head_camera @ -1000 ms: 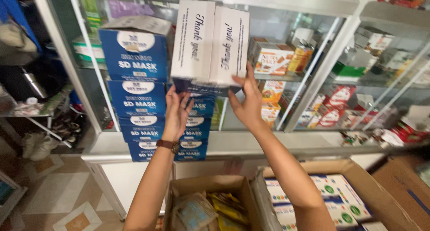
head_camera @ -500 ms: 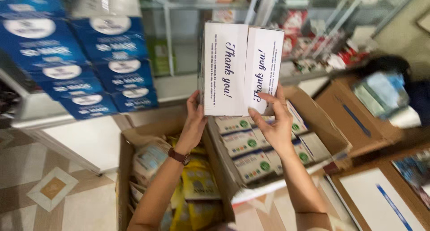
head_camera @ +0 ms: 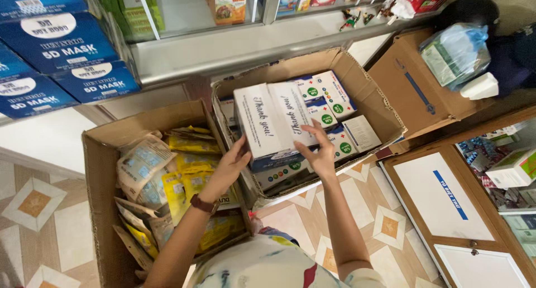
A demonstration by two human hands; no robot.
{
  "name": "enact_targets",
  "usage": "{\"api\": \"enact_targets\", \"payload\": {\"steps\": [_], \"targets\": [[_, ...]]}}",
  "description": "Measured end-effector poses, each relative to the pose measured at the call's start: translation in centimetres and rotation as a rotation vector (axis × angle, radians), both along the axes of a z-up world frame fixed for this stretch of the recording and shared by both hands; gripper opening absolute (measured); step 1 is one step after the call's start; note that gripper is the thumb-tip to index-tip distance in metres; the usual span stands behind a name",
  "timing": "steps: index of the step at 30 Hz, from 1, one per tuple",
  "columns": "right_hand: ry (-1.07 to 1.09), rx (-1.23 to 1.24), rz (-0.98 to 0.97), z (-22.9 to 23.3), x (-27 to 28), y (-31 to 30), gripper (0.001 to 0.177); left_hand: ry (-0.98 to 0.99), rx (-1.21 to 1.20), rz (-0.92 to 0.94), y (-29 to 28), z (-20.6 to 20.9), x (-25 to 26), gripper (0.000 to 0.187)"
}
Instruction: The person organizes medical face masks by transferring them from a large cardboard box into a smaller cardboard box. They handle multiple types of masks, including white boxes labeled 'Medical Face Mask' and yellow packages labeled 'Duy Ngoc', arranging them neatly in rows within the smaller container.
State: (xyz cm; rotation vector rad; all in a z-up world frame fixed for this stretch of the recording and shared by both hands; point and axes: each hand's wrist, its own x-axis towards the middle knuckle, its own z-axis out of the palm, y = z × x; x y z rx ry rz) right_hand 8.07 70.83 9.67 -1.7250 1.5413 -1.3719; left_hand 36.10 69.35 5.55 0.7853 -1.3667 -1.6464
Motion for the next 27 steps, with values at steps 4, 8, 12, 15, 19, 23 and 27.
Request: {"api": "enact_targets", "payload": {"steps": [4,8,12,15,19,23,27], "targets": [[0.111,0.036,0.067,-0.8,0.0,0.4,0.051,-0.230,-0.189,0.260,1.5,2.1,-0.8,0.059],[0.169,0.053,0.162,0.8,-0.6,0.4,0.066,-0.628,-0.624,0.353,2.0,5.8,-3.4,0.069],[0.309,0.040,0.137,1.4,-2.0,0.0,0.072,-0.761,-0.708,0.371,1.7,6.9,-5.1,0.073],[0.322,0.399,-0.084,0.7,-3.3,0.0,0.072,-0.711,-0.677,0.446,1.8,5.9,-5.3,0.070],[-0.210,-0.090,-0.031,-2.1,-4.3,-0.2,0.063,-0.623,-0.584,0.543,2.7,2.3,-4.4,0.067],[-0.721,0.178,-0.171,-3.5,-5.8,-0.2,0.093,-0.442,-0.388,0.921,4.6,-0.6,-3.2,0.065],[0.027,0.184,-0.093,-4.5,-8.9,-0.4,0.081,-0.508,-0.398,1.059,4.5,-0.7,-2.5,0.065]]}}
